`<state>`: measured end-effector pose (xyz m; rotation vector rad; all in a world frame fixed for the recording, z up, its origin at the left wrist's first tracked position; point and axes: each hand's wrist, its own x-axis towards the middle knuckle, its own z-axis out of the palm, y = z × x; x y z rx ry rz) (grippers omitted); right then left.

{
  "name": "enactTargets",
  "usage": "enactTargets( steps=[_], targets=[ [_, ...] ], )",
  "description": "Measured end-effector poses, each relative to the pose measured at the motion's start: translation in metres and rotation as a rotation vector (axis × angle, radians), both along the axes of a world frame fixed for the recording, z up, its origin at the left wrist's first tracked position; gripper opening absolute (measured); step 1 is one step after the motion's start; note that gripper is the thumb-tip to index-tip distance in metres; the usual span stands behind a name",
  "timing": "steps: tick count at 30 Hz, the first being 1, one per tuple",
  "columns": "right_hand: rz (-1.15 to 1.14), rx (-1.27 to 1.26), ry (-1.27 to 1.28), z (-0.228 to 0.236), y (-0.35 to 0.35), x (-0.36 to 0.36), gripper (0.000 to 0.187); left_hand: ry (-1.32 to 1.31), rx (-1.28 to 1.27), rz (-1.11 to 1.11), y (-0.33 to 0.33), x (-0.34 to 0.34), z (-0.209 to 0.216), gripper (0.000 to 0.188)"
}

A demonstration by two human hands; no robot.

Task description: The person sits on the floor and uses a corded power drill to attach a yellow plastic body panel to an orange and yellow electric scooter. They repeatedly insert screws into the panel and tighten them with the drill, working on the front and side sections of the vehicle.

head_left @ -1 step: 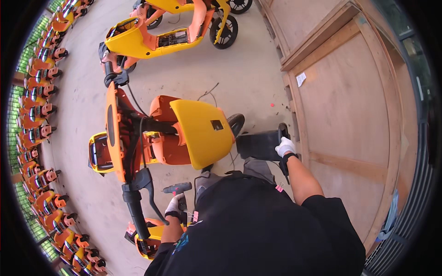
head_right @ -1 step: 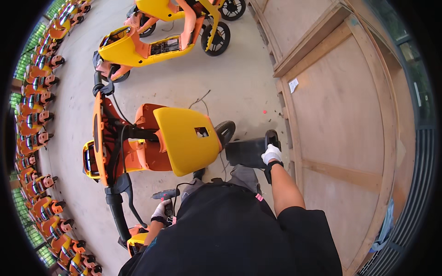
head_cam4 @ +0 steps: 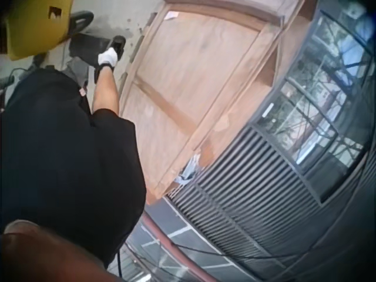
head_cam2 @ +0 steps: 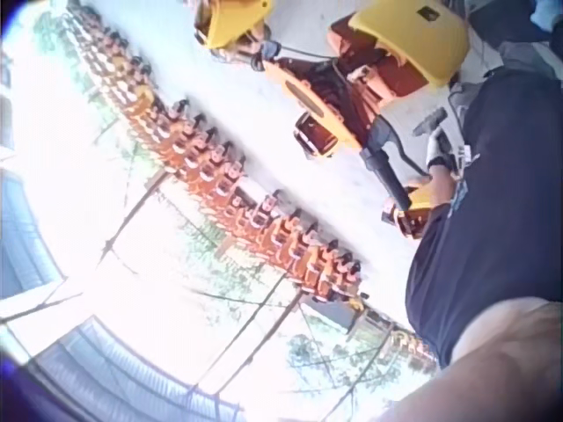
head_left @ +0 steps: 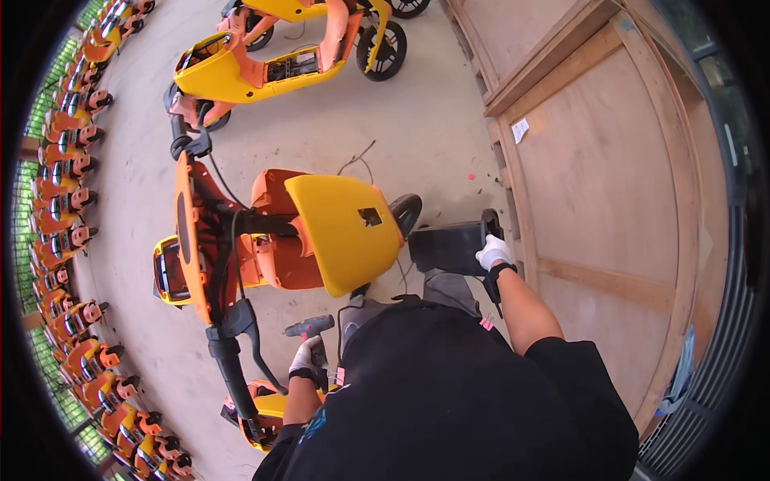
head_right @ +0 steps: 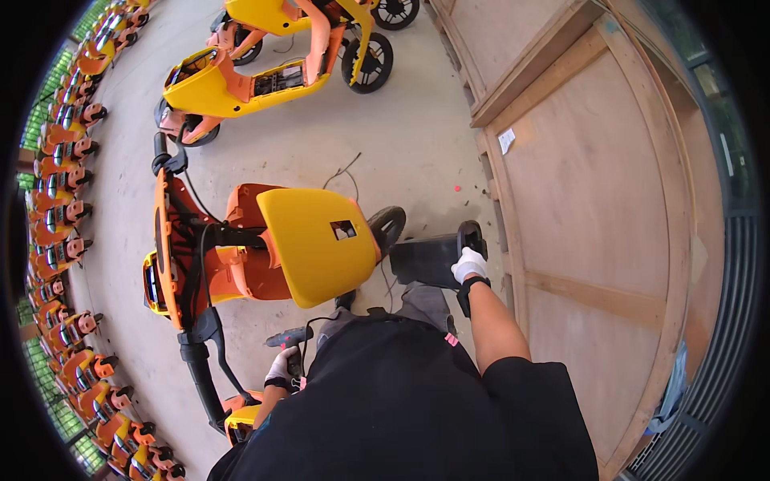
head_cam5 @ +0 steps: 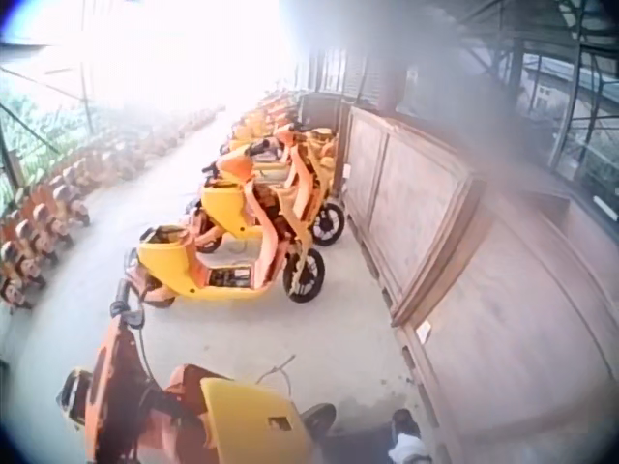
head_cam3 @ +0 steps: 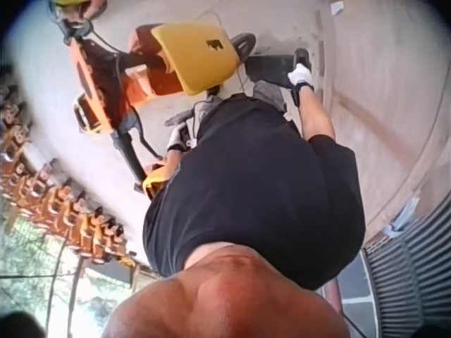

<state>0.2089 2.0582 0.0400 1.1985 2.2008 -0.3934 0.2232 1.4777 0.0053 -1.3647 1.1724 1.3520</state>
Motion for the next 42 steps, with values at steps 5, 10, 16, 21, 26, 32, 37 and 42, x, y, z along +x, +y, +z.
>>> enactTargets(
  steps=[5, 10, 16, 21, 26, 32, 37, 42],
  targets=[
    [-0.017, -0.098, 0.025, -0.021, 0.033, 0.016, 0.032, -0.044, -0.021, 0.094, 0.066, 0.001, 0.031, 0.031],
    [-0.037, -0.139, -0.003, -0.033, 0.082, 0.012, 0.037, -0.029, -0.055, 0.131, 0.121, 0.005, 0.038, 0.031],
    [0.005, -0.174, -0.054, -0.037, 0.121, 0.001, 0.038, 0.013, -0.042, 0.164, 0.167, 0.022, 0.05, 0.026],
    [0.143, -0.16, -0.092, -0.047, 0.148, -0.014, 0.04, -0.003, -0.058, 0.255, 0.197, 0.049, 0.045, 0.021],
    [0.268, -0.127, -0.091, -0.056, 0.169, -0.031, 0.038, 0.013, -0.059, 0.254, 0.23, 0.066, 0.046, 0.023],
    [0.475, -0.072, -0.071, -0.056, 0.172, -0.061, 0.042, 0.003, -0.059, 0.319, 0.263, 0.086, 0.036, 0.026],
    [0.63, -0.128, 0.025, -0.069, 0.176, -0.078, 0.04, 0.059, -0.042, 0.346, 0.292, 0.107, 0.008, 0.026],
    [0.745, -0.176, 0.103, -0.074, 0.181, -0.088, 0.032, 0.141, -0.033, 0.324, 0.33, 0.125, 0.007, 0.029]
  ],
)
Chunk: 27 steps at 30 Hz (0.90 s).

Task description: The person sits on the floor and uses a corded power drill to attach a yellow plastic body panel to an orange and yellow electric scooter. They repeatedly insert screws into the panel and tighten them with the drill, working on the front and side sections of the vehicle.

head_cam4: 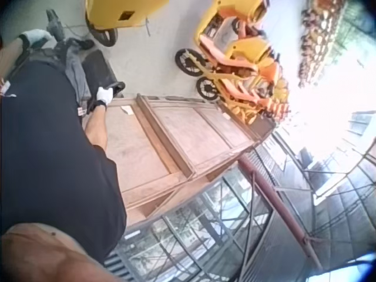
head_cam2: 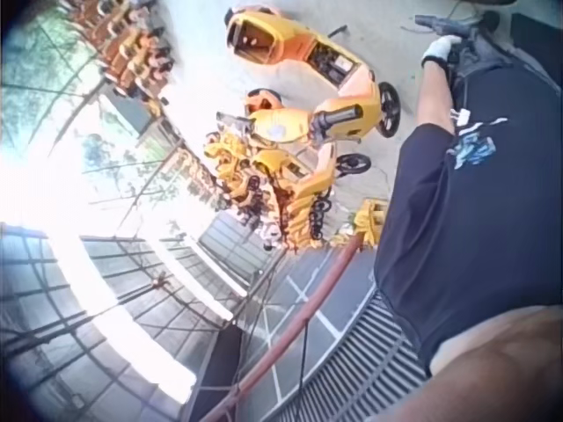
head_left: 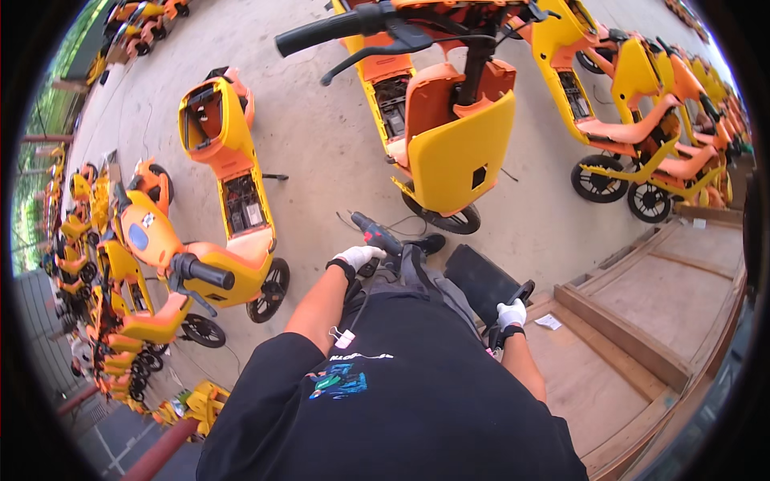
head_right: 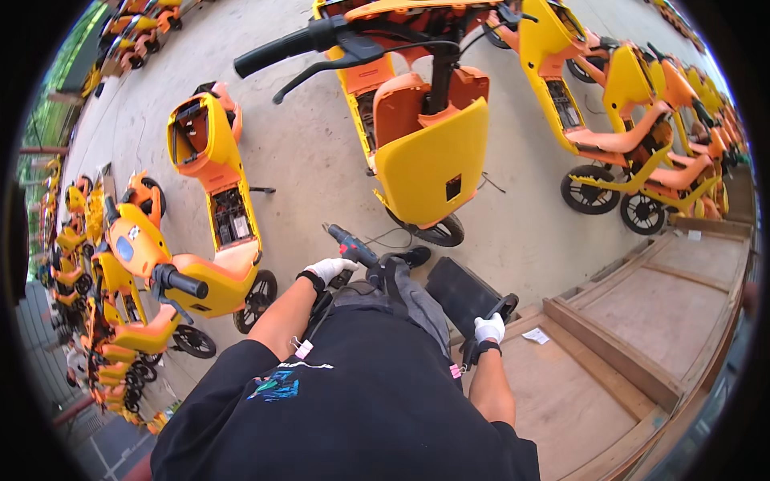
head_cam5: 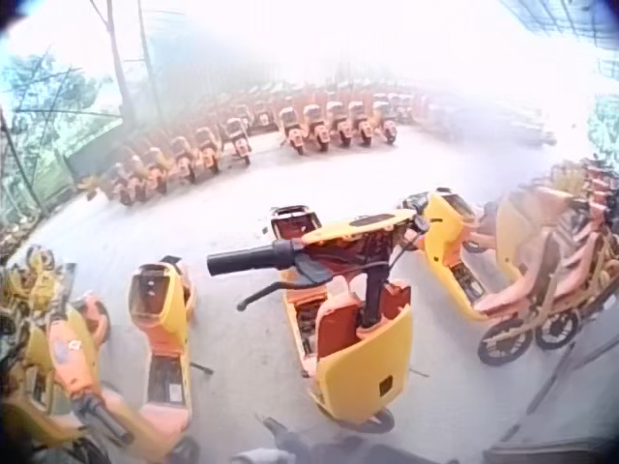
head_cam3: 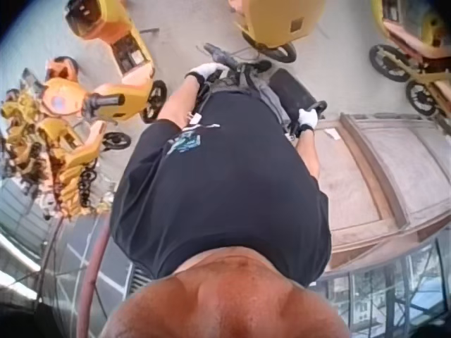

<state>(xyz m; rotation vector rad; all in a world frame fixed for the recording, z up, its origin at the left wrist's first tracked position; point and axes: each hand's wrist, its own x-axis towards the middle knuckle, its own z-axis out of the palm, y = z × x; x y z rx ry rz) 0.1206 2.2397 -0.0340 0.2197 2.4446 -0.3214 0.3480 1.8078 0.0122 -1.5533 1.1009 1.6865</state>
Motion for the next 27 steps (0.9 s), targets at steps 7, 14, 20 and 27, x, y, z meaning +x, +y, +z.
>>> enactTargets(
  steps=[7, 14, 20, 27],
  targets=[
    [0.071, -0.216, 0.055, 0.001, 0.002, -0.008, 0.022, 0.085, 0.031, -0.223, 0.017, 0.027, 0.003, 0.039],
    [0.42, -0.174, 0.19, 0.047, -0.059, 0.002, 0.026, 0.085, -0.036, -0.059, 0.04, 0.085, -0.019, 0.04],
    [0.652, -0.194, 0.229, 0.075, -0.106, 0.033, 0.027, 0.093, -0.062, 0.025, 0.055, 0.154, -0.042, 0.051],
    [0.834, -0.182, 0.214, 0.085, -0.137, 0.06, 0.025, 0.075, -0.007, 0.427, 0.093, 0.214, -0.03, 0.039]
  ],
)
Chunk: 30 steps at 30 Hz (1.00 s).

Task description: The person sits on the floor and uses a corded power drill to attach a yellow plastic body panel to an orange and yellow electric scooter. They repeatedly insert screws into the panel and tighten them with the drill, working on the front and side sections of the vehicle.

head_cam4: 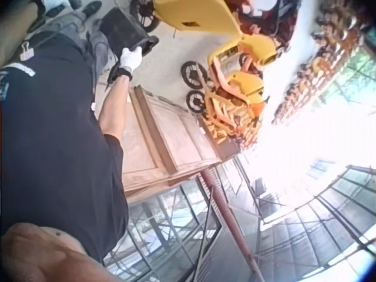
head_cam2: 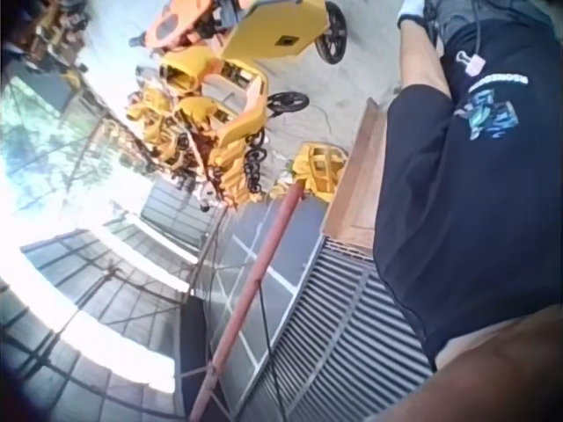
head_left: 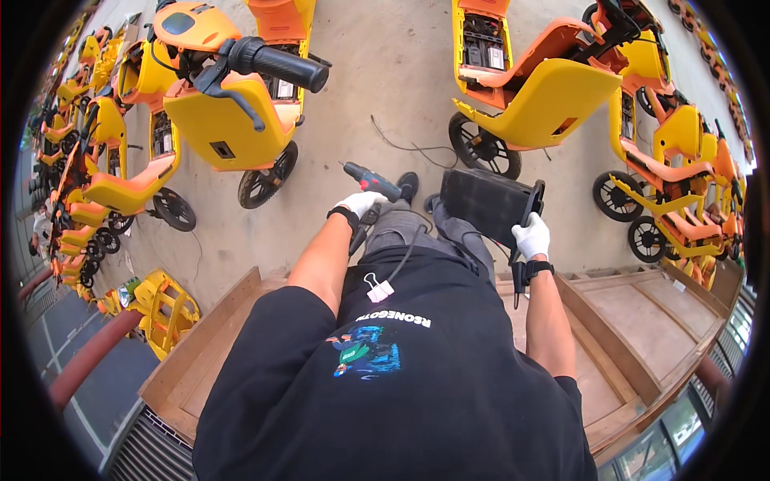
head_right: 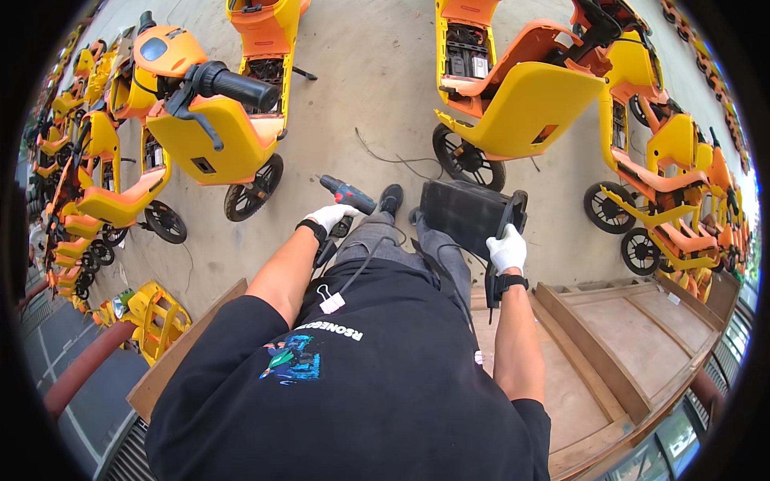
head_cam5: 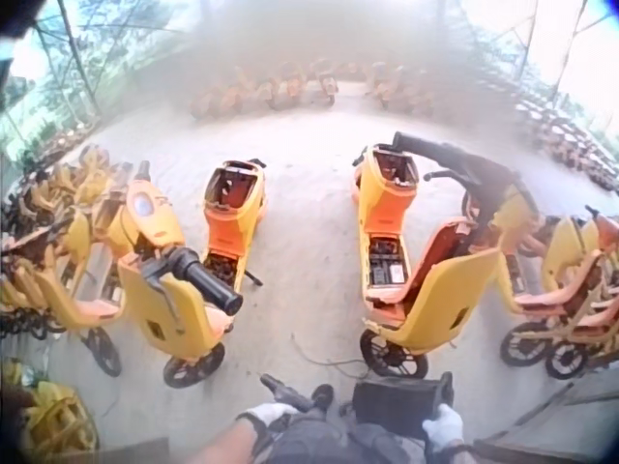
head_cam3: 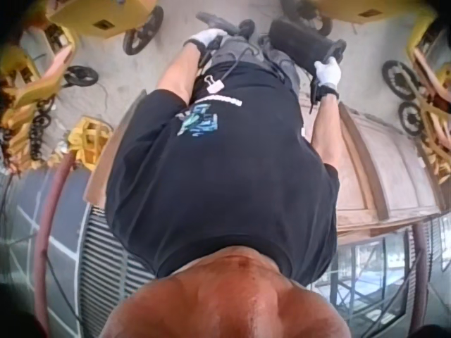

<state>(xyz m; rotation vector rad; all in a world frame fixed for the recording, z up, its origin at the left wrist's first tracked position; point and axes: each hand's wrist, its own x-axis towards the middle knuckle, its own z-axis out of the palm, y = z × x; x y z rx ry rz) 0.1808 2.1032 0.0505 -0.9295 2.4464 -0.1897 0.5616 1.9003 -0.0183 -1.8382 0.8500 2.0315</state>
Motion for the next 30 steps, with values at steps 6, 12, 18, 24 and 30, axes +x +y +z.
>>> enactTargets(
  steps=[6, 12, 18, 24, 30],
  targets=[
    [0.169, 0.026, -0.041, -0.011, -0.021, 0.004, 0.026, -0.132, 0.112, 0.131, 0.043, 0.045, -0.014, 0.036],
    [0.322, 0.026, -0.081, -0.031, -0.036, 0.009, 0.024, -0.108, 0.164, 0.408, 0.087, 0.053, 0.016, 0.03],
    [0.346, -0.005, -0.164, -0.055, -0.034, 0.001, 0.022, -0.201, 0.105, 0.566, 0.101, 0.039, 0.055, 0.029],
    [0.327, 0.091, -0.215, -0.064, -0.052, 0.004, 0.031, -0.216, -0.006, 0.527, 0.068, 0.036, 0.083, 0.027],
    [0.232, 0.093, -0.224, -0.081, -0.065, 0.01, 0.034, -0.182, 0.002, 0.328, -0.003, 0.012, 0.095, 0.025]
  ],
)
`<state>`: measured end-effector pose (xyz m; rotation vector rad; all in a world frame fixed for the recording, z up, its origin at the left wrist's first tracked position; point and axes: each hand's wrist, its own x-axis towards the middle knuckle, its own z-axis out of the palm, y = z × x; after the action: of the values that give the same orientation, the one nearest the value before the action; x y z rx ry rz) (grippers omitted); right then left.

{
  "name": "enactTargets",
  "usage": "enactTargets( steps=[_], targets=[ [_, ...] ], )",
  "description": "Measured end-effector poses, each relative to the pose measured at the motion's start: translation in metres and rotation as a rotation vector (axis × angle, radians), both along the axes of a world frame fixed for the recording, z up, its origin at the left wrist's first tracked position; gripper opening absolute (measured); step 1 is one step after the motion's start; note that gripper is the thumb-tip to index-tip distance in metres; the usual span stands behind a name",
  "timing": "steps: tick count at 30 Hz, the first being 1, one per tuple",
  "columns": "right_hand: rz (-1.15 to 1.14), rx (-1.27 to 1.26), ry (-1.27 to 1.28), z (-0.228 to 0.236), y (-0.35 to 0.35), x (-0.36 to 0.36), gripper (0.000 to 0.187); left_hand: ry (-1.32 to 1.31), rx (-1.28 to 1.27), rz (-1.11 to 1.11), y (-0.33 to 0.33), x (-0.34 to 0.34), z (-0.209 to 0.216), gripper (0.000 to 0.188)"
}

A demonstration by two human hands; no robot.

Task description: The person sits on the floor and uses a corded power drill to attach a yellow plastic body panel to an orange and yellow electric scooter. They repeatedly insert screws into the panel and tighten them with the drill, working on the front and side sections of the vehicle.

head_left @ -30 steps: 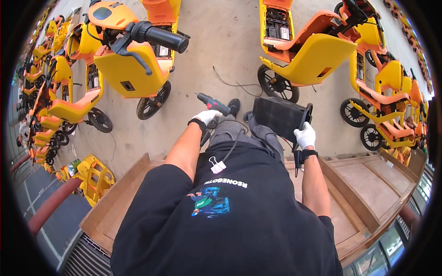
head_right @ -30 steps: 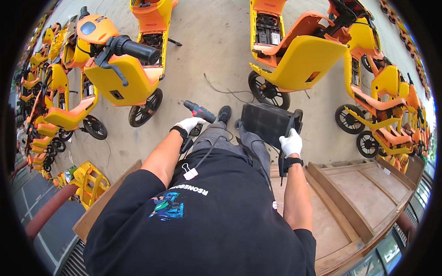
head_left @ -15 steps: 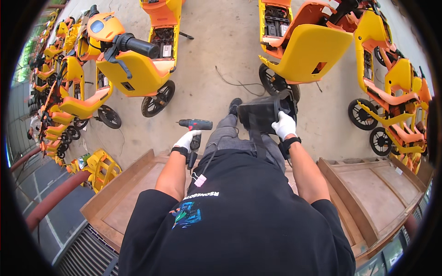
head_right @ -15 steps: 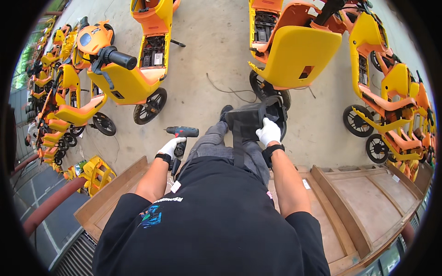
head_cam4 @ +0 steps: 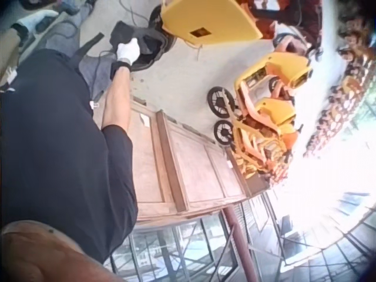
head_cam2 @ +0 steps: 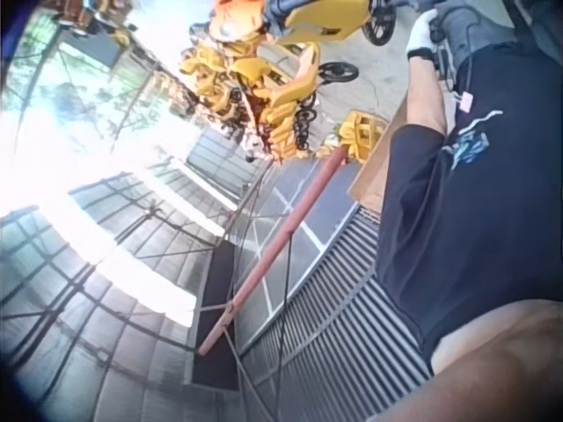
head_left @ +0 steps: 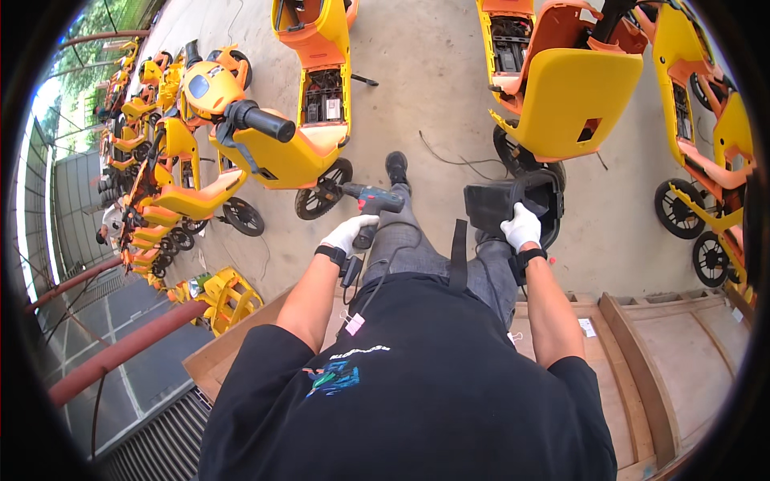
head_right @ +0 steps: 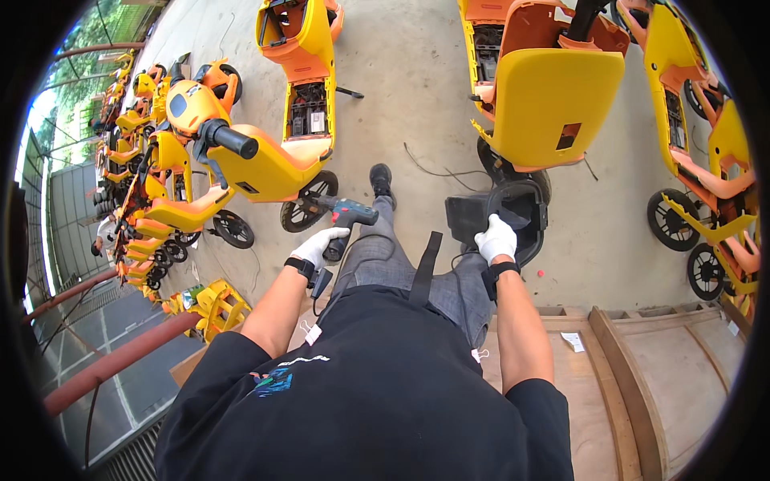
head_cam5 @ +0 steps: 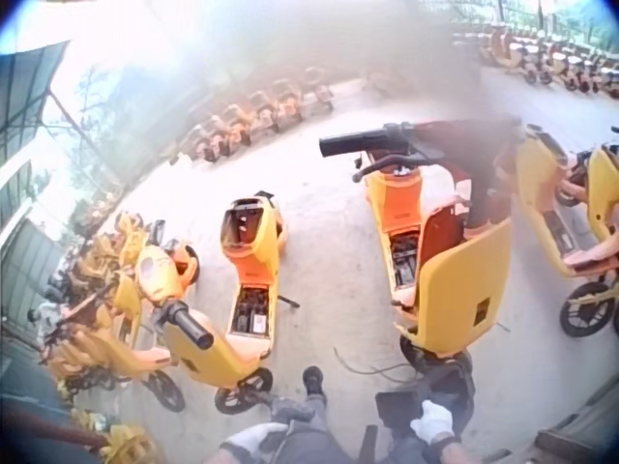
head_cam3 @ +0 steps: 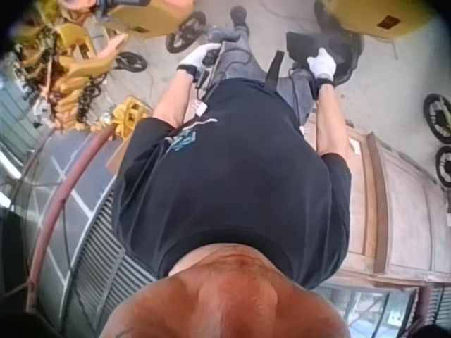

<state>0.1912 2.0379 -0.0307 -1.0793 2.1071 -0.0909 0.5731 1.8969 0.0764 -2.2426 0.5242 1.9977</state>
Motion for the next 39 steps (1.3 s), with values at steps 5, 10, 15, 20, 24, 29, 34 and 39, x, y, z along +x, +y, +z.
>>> enactTargets(
  steps=[5, 10, 15, 20, 24, 29, 34, 39],
  targets=[
    [-0.108, -0.004, 0.065, -0.034, -0.011, 0.032, 0.036, 0.098, 0.062, -0.187, -0.062, 0.004, -0.063, 0.025],
    [-0.353, 0.023, 0.074, -0.06, -0.036, 0.052, 0.033, 0.178, 0.058, -0.515, -0.108, -0.011, -0.076, 0.037],
    [-0.462, 0.042, 0.021, -0.108, -0.076, 0.079, 0.036, 0.139, 0.146, -0.47, -0.131, 0.02, -0.088, 0.035],
    [-0.707, 0.106, -0.075, -0.219, -0.038, 0.136, 0.034, 0.058, 0.117, -0.409, -0.135, 0.029, -0.11, 0.03],
    [-1.172, 0.21, -0.542, -0.221, -0.051, 0.193, 0.037, 0.06, 0.118, -0.261, -0.121, 0.042, -0.126, 0.034],
    [-1.545, 0.354, -0.652, -0.221, -0.042, 0.251, 0.018, 0.054, 0.174, -0.315, -0.111, 0.046, -0.132, 0.032],
    [-1.736, 0.452, -0.772, -0.234, -0.022, 0.277, 0.018, 0.032, 0.225, -0.331, -0.112, 0.036, -0.135, 0.031],
    [-1.685, 0.401, -0.96, -0.298, -0.024, 0.255, 0.023, 0.074, 0.111, -0.269, -0.123, 0.007, -0.13, 0.034]
  ],
)
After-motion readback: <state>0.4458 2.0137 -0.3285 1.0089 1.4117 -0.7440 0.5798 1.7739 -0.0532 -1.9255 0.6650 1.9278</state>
